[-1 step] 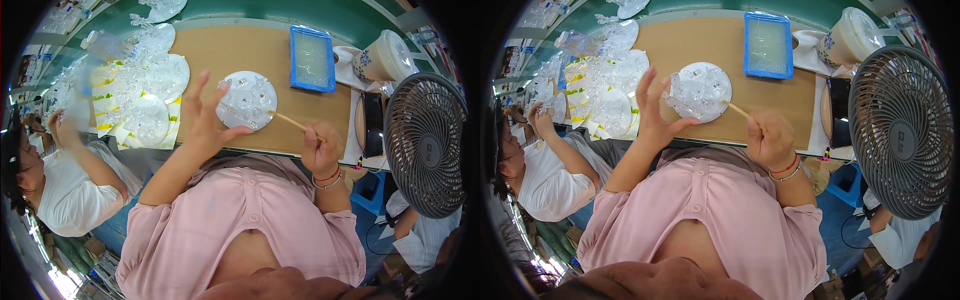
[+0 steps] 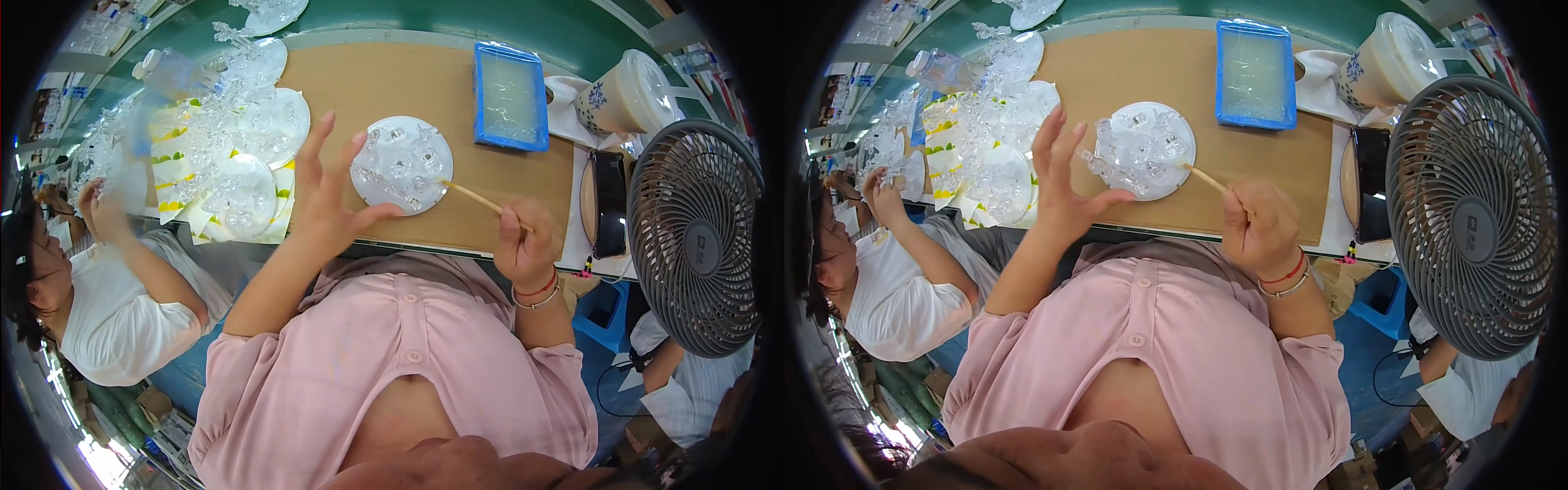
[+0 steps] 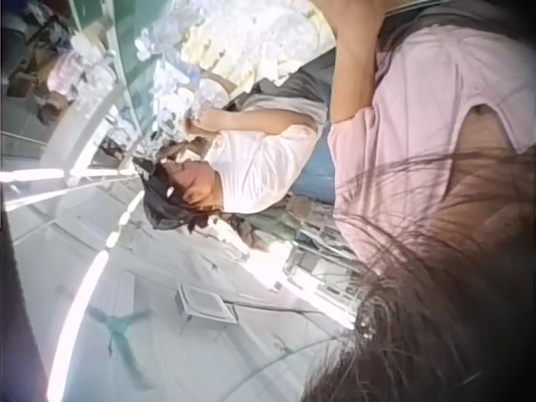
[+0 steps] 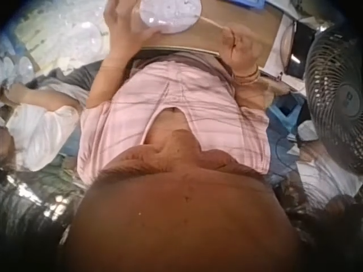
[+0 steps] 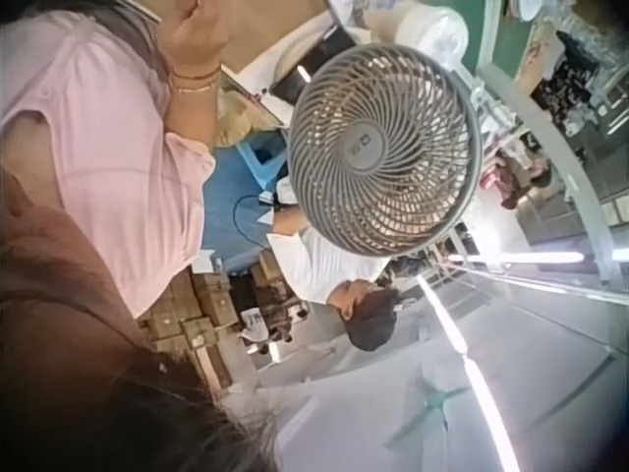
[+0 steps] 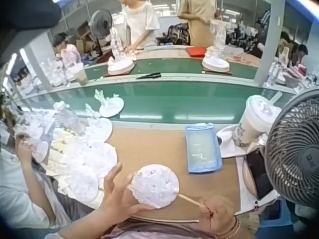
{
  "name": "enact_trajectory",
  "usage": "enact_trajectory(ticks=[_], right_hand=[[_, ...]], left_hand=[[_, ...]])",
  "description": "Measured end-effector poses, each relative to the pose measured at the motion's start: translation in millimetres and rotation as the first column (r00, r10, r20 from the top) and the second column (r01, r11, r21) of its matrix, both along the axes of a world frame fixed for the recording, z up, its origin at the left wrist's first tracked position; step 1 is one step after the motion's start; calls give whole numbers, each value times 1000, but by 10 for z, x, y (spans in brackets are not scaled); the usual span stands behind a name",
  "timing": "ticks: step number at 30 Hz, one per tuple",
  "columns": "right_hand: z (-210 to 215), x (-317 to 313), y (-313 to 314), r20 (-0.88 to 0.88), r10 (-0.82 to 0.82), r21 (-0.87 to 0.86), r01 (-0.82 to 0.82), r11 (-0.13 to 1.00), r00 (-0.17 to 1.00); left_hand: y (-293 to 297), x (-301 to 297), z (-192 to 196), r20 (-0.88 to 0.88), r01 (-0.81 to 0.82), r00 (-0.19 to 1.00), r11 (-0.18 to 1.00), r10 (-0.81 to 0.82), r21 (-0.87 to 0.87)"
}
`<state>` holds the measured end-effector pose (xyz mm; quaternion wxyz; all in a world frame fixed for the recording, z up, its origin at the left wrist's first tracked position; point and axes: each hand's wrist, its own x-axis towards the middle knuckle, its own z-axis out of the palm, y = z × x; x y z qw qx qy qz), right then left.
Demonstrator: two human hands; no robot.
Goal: Using a brush to apply adhesive to small decorative plastic components and assembling them onto a circular base.
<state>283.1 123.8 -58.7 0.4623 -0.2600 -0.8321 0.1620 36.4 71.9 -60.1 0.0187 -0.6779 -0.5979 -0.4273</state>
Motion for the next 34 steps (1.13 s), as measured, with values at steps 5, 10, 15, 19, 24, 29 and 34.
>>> enact_trajectory(ticks=[5, 10, 15, 19, 24, 29, 34], right_hand=[[-12, -42, -155, -18, 160, -21, -161, 987, 987], [-33, -210, -165, -12, 244, -40, -244, 969, 970], [-26, -104, -161, -6, 182, -77, -182, 980, 983], [-29, -130, -86, -19, 171, -56, -172, 984, 985], [-42, -86, -73, 10, 127, -77, -126, 989, 992], [-20, 247, -62, -21, -86, -91, 84, 992, 996], [67, 511, -49, -339, -147, -158, 98, 983, 929]], left_hand=[[-30, -321, -4, -37, 164, 984, 969, -174, -183], [-57, -256, -17, -42, 164, 985, 979, -170, -122], [-163, -188, -29, 38, 141, 990, 980, -137, -139], [-174, -124, -10, 46, 154, 988, 982, -150, -106], [-142, -54, -146, 91, 175, 980, 985, -175, 4], [-11, 84, -86, 59, 148, 987, 988, -150, 44], [41, -135, 276, 118, 132, 987, 959, -105, -252]])
